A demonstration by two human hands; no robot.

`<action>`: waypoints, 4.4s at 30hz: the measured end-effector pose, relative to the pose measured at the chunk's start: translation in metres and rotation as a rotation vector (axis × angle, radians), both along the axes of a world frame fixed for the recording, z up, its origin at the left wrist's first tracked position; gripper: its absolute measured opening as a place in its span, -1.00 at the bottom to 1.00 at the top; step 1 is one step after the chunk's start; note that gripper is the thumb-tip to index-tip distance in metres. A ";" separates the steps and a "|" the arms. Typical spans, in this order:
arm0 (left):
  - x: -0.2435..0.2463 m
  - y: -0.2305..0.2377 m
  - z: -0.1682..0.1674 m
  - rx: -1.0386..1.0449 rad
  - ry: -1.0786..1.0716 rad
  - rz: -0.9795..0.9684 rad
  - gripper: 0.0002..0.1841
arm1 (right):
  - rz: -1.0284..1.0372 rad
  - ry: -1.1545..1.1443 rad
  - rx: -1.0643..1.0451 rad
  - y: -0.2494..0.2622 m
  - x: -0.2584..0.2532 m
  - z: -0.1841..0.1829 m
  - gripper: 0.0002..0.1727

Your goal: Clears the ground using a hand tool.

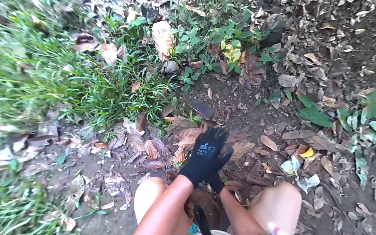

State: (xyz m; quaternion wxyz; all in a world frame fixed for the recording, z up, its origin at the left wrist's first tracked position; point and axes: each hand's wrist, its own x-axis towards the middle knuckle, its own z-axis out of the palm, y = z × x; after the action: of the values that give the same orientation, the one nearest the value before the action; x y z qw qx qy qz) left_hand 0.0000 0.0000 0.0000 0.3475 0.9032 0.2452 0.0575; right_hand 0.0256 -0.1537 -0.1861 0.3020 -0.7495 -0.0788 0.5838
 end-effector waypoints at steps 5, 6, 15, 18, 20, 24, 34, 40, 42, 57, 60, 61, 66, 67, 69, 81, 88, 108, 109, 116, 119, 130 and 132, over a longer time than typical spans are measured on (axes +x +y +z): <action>-0.039 -0.022 0.021 0.018 -0.021 0.042 -0.38 | 0.038 -0.215 0.130 -0.025 0.072 0.013 -0.10; -0.045 -0.027 0.022 0.023 0.006 0.050 -0.37 | -0.069 -0.198 0.205 0.003 0.073 0.019 -0.12; -0.117 -0.049 0.059 -0.045 0.071 0.253 -0.41 | 0.415 0.004 0.132 -0.039 -0.052 -0.026 -0.08; -0.152 -0.051 0.104 0.034 -0.025 0.390 -0.42 | 0.423 0.130 0.019 -0.098 -0.068 -0.002 -0.15; -0.171 -0.052 0.130 0.065 -0.140 0.434 -0.41 | 0.319 0.150 0.083 -0.093 -0.049 0.013 -0.31; -0.189 -0.028 0.124 -0.013 -0.538 0.554 -0.43 | -0.001 -0.018 0.263 -0.027 0.008 0.018 -0.31; -0.146 0.059 0.048 -0.299 -0.578 0.564 -0.45 | 0.281 -0.017 0.081 -0.027 -0.074 -0.036 -0.21; -0.185 0.130 -0.006 -0.380 -0.680 0.643 -0.48 | 0.042 -0.104 0.059 -0.018 -0.095 -0.022 -0.31; -0.190 0.148 -0.005 -0.374 -0.716 0.596 -0.46 | -0.254 -0.050 0.192 0.049 -0.099 -0.026 -0.33; -0.218 0.207 -0.048 -0.582 -0.682 0.597 -0.48 | -0.457 -0.091 0.110 0.069 -0.172 -0.029 -0.35; -0.219 0.206 -0.047 -0.595 -0.666 0.589 -0.47 | -0.309 -0.065 0.068 0.096 -0.208 -0.049 -0.33; -0.218 0.208 -0.047 -0.594 -0.662 0.588 -0.47 | -0.166 -0.069 0.010 0.076 -0.224 -0.050 -0.30; -0.219 0.223 -0.063 -0.576 -0.647 0.595 -0.48 | 0.134 -0.081 -0.280 -0.063 -0.242 -0.016 -0.25; -0.217 0.226 -0.065 -0.583 -0.656 0.600 -0.49 | 0.116 -0.116 -0.282 -0.067 -0.232 -0.013 -0.26; -0.217 0.228 -0.068 -0.621 -0.671 0.620 -0.49 | -0.012 -0.180 -0.203 -0.038 -0.218 -0.011 -0.26; -0.209 0.224 -0.068 -0.637 -0.693 0.633 -0.49 | 0.099 -0.093 -0.255 -0.048 -0.238 -0.020 -0.27; -0.223 0.220 -0.062 -0.594 -0.685 0.630 -0.49 | -0.365 -0.092 0.003 0.068 -0.237 -0.042 -0.29; -0.259 0.240 -0.065 -0.632 -0.727 0.658 -0.50 | -0.014 -0.104 -0.360 -0.095 -0.261 0.033 -0.37; -0.262 0.242 -0.066 -0.642 -0.735 0.665 -0.50 | 0.015 -0.105 -0.407 -0.105 -0.257 0.056 -0.42; -0.279 0.254 -0.059 -0.705 -0.875 0.786 -0.52 | -0.313 -0.282 0.048 0.034 -0.145 0.085 -0.21; -0.286 0.248 -0.057 -0.737 -0.891 0.791 -0.51 | -0.729 0.029 0.501 0.161 -0.130 0.023 -0.83; -0.304 0.260 -0.078 -0.717 -0.809 0.799 -0.49 | -0.419 0.112 0.159 0.107 -0.232 0.002 -0.56; -0.304 0.259 -0.077 -0.704 -0.799 0.773 -0.47 | -0.540 0.012 0.297 0.132 -0.204 0.008 -0.52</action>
State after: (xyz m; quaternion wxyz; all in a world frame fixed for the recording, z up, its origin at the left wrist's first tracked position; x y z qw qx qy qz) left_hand -0.3037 0.2587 -0.0765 0.6409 0.4916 0.4081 0.4254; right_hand -0.1782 -0.0212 -0.1779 0.5528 -0.6877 0.0408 0.4688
